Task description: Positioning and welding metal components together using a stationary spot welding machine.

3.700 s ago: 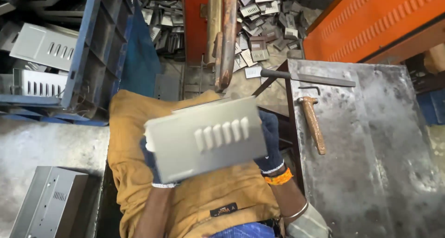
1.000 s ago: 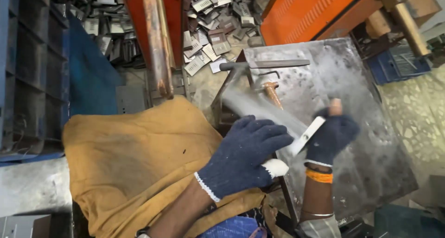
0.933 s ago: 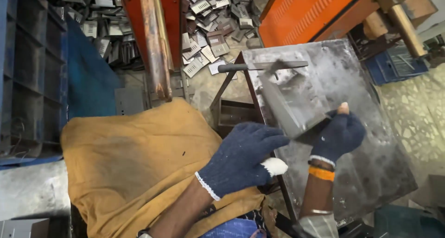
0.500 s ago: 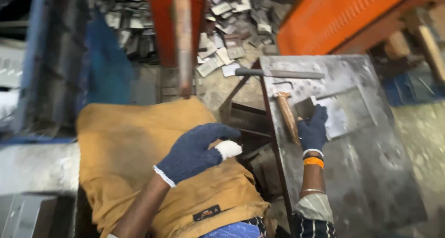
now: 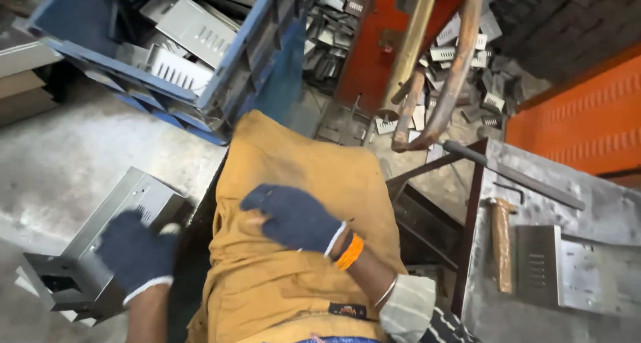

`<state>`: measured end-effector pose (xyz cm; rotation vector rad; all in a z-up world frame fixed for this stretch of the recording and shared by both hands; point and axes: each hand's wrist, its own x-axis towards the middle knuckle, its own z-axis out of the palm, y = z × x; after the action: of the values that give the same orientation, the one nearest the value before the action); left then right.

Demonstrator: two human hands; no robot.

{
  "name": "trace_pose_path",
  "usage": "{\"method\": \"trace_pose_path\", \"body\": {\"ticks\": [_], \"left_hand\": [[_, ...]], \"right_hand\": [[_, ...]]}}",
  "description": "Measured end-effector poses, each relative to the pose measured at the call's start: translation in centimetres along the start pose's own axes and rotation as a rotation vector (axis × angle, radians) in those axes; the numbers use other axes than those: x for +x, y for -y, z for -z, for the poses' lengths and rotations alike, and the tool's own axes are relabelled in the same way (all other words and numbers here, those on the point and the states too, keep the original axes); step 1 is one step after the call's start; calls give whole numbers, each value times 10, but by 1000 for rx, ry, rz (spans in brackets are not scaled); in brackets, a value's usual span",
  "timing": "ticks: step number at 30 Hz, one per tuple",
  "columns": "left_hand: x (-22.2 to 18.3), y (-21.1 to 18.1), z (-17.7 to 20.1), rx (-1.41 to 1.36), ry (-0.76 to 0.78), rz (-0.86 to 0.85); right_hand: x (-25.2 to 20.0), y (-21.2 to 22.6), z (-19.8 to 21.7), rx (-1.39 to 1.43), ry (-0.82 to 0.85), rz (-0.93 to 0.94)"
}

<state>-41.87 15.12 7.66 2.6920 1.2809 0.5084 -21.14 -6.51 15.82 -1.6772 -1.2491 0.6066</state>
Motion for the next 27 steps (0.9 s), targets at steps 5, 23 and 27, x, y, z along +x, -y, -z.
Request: {"method": "trace_pose_path", "body": {"ticks": [5,23,27], "left_hand": [[-28,58,-14,212,389,240],[138,-119,148,-341,-633,-709],[232,-84,12,-618,-429,-395]], "right_hand": [[0,13,-22,-92,145,43],[1,24,23,-456,-704,-296],[-15,8,57,-321,-716,-419]]}}
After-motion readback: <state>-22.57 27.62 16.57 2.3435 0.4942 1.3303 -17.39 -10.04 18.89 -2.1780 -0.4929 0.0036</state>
